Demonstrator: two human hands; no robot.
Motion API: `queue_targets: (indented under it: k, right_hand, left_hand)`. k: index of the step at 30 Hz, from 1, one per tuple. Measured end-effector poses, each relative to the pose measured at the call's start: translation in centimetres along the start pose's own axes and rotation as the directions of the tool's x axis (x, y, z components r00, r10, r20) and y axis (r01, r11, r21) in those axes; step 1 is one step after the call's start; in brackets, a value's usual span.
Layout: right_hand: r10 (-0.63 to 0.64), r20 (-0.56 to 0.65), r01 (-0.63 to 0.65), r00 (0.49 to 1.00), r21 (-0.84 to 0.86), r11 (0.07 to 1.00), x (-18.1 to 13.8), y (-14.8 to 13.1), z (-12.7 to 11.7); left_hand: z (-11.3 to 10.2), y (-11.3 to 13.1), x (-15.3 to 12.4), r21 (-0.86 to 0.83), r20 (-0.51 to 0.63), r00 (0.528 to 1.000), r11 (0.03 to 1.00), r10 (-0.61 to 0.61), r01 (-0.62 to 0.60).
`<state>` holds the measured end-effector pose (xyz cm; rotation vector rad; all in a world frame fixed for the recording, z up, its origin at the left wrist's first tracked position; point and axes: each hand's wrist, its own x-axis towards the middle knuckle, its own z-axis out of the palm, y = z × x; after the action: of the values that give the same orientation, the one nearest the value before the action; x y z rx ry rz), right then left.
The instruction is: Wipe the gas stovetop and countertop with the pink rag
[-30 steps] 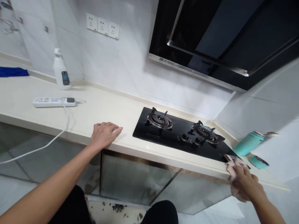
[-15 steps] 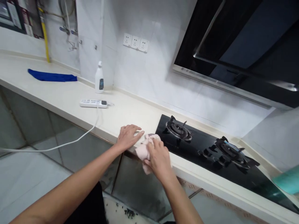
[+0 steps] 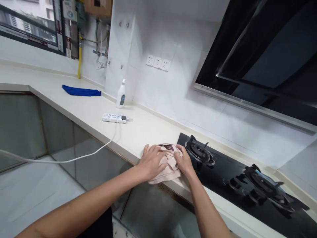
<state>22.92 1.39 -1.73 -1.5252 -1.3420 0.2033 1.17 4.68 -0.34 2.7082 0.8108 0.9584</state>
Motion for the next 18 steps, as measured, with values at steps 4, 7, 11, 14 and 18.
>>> queue_targets:
  k: [4,7,11,14,18]
  right_hand:
    - [-0.001,0.001,0.001,1.000,0.007,1.000,1.2,1.2,-2.5]
    - [-0.004,-0.090,0.002,0.996,-0.019,1.000,1.9,1.6,-4.9]
    - [-0.032,-0.108,0.015,0.994,-0.159,0.987,1.7,2.3,-8.0]
    - [-0.080,-0.030,0.069,0.996,-0.267,0.961,1.5,2.8,-8.8]
    - [-0.248,0.027,0.242,0.968,-0.345,0.907,1.9,2.9,-7.1]
  left_hand:
    - [0.3,0.8,1.2,0.008,0.150,0.988,1.000,0.026,-0.028]
    - [0.8,0.5,2.2,-0.027,0.329,0.944,1.000,-0.002,0.011]
    - [1.5,-0.9,4.2,-0.037,0.479,0.877,0.999,-0.011,0.033]
    - [2.3,-2.4,6.6,-0.051,0.531,0.847,0.999,0.012,0.018]
    - [4.2,-4.2,10.5,-0.061,0.562,0.826,0.998,0.035,0.000]
